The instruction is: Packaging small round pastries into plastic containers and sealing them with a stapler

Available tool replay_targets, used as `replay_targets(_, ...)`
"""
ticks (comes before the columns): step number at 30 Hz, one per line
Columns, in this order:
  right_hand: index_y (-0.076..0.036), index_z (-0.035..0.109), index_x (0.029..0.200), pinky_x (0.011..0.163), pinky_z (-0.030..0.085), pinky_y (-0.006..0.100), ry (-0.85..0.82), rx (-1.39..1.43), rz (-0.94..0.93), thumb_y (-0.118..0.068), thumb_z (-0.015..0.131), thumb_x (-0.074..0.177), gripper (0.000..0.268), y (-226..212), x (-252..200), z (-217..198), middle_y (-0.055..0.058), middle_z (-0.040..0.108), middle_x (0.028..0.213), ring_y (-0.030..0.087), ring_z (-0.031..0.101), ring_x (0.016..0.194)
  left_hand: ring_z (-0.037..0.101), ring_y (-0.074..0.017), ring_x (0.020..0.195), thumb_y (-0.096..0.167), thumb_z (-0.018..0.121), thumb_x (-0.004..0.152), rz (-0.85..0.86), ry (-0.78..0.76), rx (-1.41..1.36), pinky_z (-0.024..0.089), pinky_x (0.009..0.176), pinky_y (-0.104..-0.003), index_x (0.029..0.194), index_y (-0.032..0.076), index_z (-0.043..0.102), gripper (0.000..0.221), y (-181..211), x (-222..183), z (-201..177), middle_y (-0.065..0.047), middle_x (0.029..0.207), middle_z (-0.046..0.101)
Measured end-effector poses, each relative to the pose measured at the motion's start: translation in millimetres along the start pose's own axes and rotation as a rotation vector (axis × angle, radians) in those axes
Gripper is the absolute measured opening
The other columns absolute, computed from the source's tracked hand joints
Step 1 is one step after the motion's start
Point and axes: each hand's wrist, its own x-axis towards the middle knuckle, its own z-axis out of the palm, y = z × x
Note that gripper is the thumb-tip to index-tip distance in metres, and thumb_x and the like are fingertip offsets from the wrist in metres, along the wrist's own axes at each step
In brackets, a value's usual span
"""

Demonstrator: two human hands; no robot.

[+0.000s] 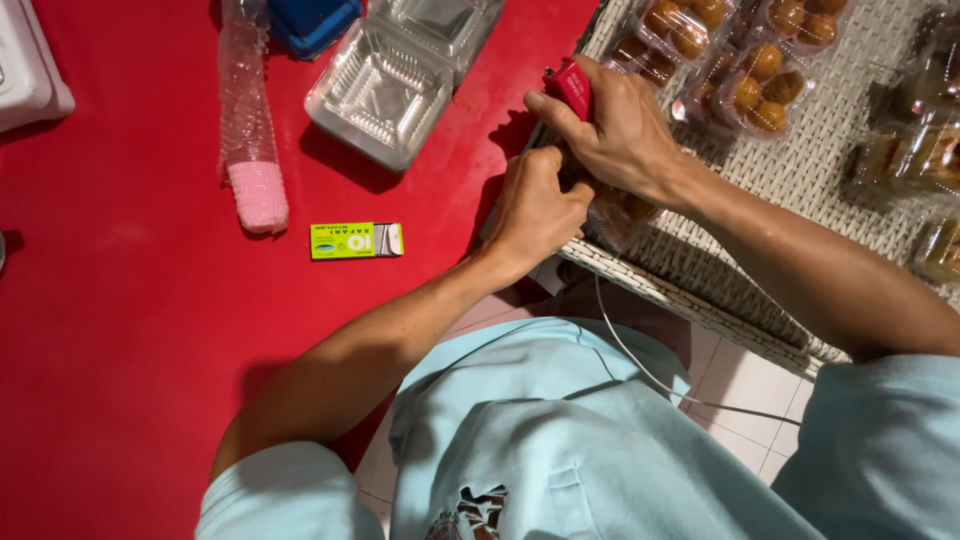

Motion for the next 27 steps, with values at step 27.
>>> replay_targets(27,-0.005,0.058,0.122,0.08,0.062,0.048,-0.53,-0.189,0.448,-0.001,0.075,0.086,0.04,18.4,-39.3,-79.6,0.019,0.071,0.117,0.037,0.072,0.099,0.063,-0.0192,0.034,0.02,0.058,0.098,0.056,-0.305,-0.195,0.046,0.029,-0.029,0.089,0.009,0.057,0.014,-0.7,15.2,2.0,-0.007,0.057,0.063)
